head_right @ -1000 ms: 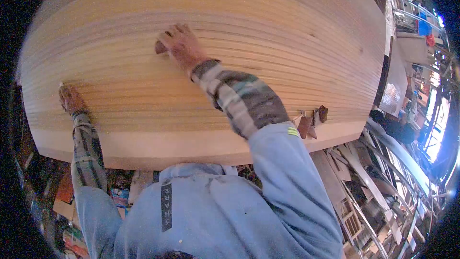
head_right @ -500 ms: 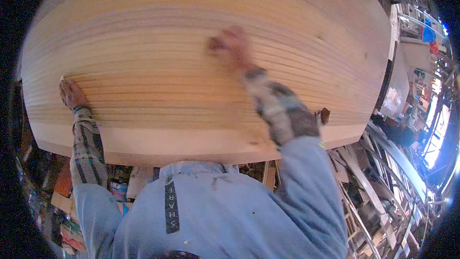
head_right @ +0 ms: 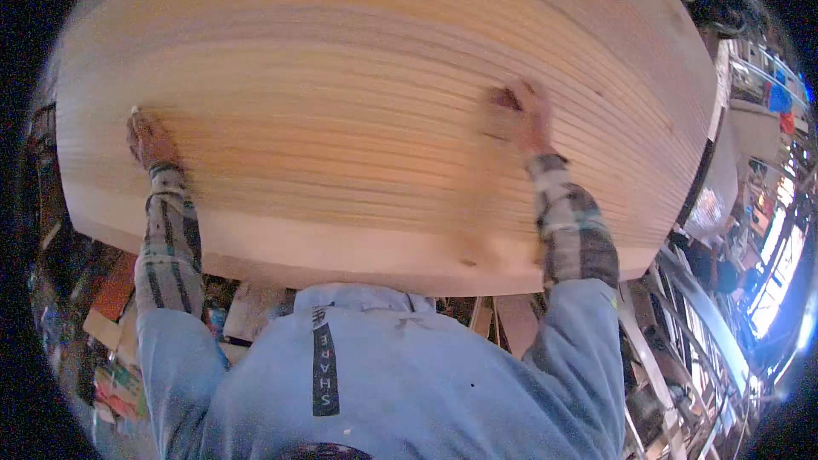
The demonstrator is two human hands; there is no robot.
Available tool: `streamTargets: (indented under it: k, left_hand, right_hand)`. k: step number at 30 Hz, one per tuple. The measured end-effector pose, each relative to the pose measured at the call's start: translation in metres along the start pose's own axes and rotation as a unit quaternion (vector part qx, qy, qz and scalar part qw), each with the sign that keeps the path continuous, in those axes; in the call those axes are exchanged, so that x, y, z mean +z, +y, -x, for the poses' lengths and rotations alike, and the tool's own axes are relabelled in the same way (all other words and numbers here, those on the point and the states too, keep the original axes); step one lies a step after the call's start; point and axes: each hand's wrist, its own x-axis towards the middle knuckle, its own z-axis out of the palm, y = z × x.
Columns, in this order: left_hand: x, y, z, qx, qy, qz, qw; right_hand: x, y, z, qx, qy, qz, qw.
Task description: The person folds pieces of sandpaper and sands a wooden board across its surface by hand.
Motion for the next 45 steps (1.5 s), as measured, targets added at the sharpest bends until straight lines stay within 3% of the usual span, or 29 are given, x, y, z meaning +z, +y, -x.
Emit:
streamTargets:
  k: [1, 3, 6, 7, 9, 10, 13, 14, 16, 20, 22, 24, 25, 27, 28, 30, 33, 34, 36, 38, 39, 40, 41, 42, 44, 45]
  left_hand:
    - [0.002, 0.0, -0.001, -0.008, -0.004, -0.001, 1.0]
    - [0.004, -0.002, -0.001, -0.014, -0.004, -0.014, 1.0]
    - [0.001, -0.009, -0.005, -0.016, -0.003, -0.004, 1.0]
    - [-0.001, 0.001, -0.003, -0.038, 0.0, -0.012, 0.999]
    - [-0.006, 0.012, 0.0, -0.062, 0.0, -0.017, 0.998]
    - [-0.005, 0.011, 0.001, -0.042, 0.009, 0.002, 0.999]
    - [0.005, 0.006, 0.003, -0.025, 0.019, 0.007, 0.999]
    - [0.007, 0.005, 0.005, -0.026, 0.021, -0.008, 0.999]
    - [-0.001, 0.013, 0.008, -0.033, 0.015, -0.021, 0.999]
    - [-0.01, 0.025, 0.007, -0.036, 0.002, -0.038, 0.999]
    - [-0.011, 0.025, 0.004, -0.033, 0.018, -0.026, 0.999]
    - [-0.014, 0.025, 0.005, -0.03, 0.035, -0.013, 0.999]
    - [-0.014, 0.025, 0.005, -0.034, 0.032, -0.012, 0.999]
    - [-0.014, 0.02, 0.004, -0.028, 0.016, 0.018, 0.999]
    - [-0.011, 0.019, 0.005, -0.032, 0.027, 0.012, 0.999]
    - [-0.005, 0.023, 0.01, -0.037, 0.021, -0.007, 0.999]
    - [-0.013, 0.036, 0.009, -0.08, -0.006, -0.025, 0.996]
    - [-0.017, 0.039, 0.007, -0.085, 0.002, -0.031, 0.996]
    - [-0.025, 0.046, 0.008, -0.069, 0.009, -0.015, 0.997]
    - [-0.031, 0.048, 0.008, -0.071, 0.002, -0.012, 0.997]
    - [-0.031, 0.048, 0.008, -0.074, -0.01, -0.004, 0.997]
    - [-0.031, 0.049, 0.007, -0.073, -0.004, -0.008, 0.997]
    - [-0.032, 0.049, 0.007, -0.076, -0.015, -0.003, 0.997]
    - [-0.033, 0.049, 0.009, -0.078, -0.027, 0.004, 0.997]
    - [-0.032, 0.046, 0.01, -0.085, -0.033, 0.016, 0.996]
    - [-0.03, 0.045, 0.007, -0.09, -0.045, 0.03, 0.994]
  right_hand:
    - [0.029, -0.047, -0.016, -0.012, -0.038, -0.018, 0.999]
    - [0.096, -0.109, -0.054, -0.19, 0.019, -0.04, 0.981]
    - [0.185, -0.178, -0.104, -0.22, 0.084, -0.044, 0.971]
    - [0.176, -0.18, -0.103, -0.223, 0.086, -0.047, 0.97]
    - [0.131, -0.157, -0.09, -0.178, -0.053, -0.115, 0.976]
    - [0.108, -0.127, -0.075, -0.1, -0.124, -0.119, 0.98]
    - [0.028, -0.039, -0.025, -0.008, -0.114, 0.046, 0.992]
    - [0.018, -0.025, -0.012, 0.047, -0.05, 0.01, 0.998]
    - [0.033, -0.043, -0.023, 0.039, -0.047, -0.022, 0.998]
    - [0.133, -0.167, -0.083, -0.067, -0.083, -0.03, 0.994]
    - [0.188, -0.239, -0.126, -0.202, -0.093, -0.071, 0.972]
    - [0.228, -0.3, -0.159, -0.177, -0.097, -0.038, 0.979]
    - [0.227, -0.302, -0.159, -0.182, -0.094, -0.044, 0.978]
    - [0.215, -0.284, -0.152, -0.148, -0.198, -0.121, 0.961]
    - [0.2, -0.249, -0.137, -0.195, -0.14, -0.1, 0.966]
    - [0.143, -0.173, -0.101, -0.128, -0.166, -0.039, 0.977]
    - [0.07, -0.079, -0.048, -0.064, -0.082, 0.052, 0.993]
    - [0.07, -0.088, -0.046, -0.073, -0.081, 0.046, 0.993]
    - [0.074, -0.106, -0.048, 0.034, -0.07, -0.037, 0.996]
    - [0.144, -0.139, -0.073, -0.103, -0.031, 0.049, 0.993]
    - [0.163, -0.203, -0.102, -0.069, -0.147, 0.018, 0.987]
    - [0.201, -0.243, -0.125, -0.139, -0.095, -0.036, 0.985]
    - [0.224, -0.294, -0.148, -0.105, -0.094, -0.069, 0.988]
    - [0.286, -0.307, -0.168, -0.176, -0.014, -0.085, 0.981]
    - [0.278, -0.373, -0.198, -0.202, -0.102, -0.003, 0.974]
    - [0.273, -0.368, -0.196, -0.197, -0.098, 0.001, 0.975]
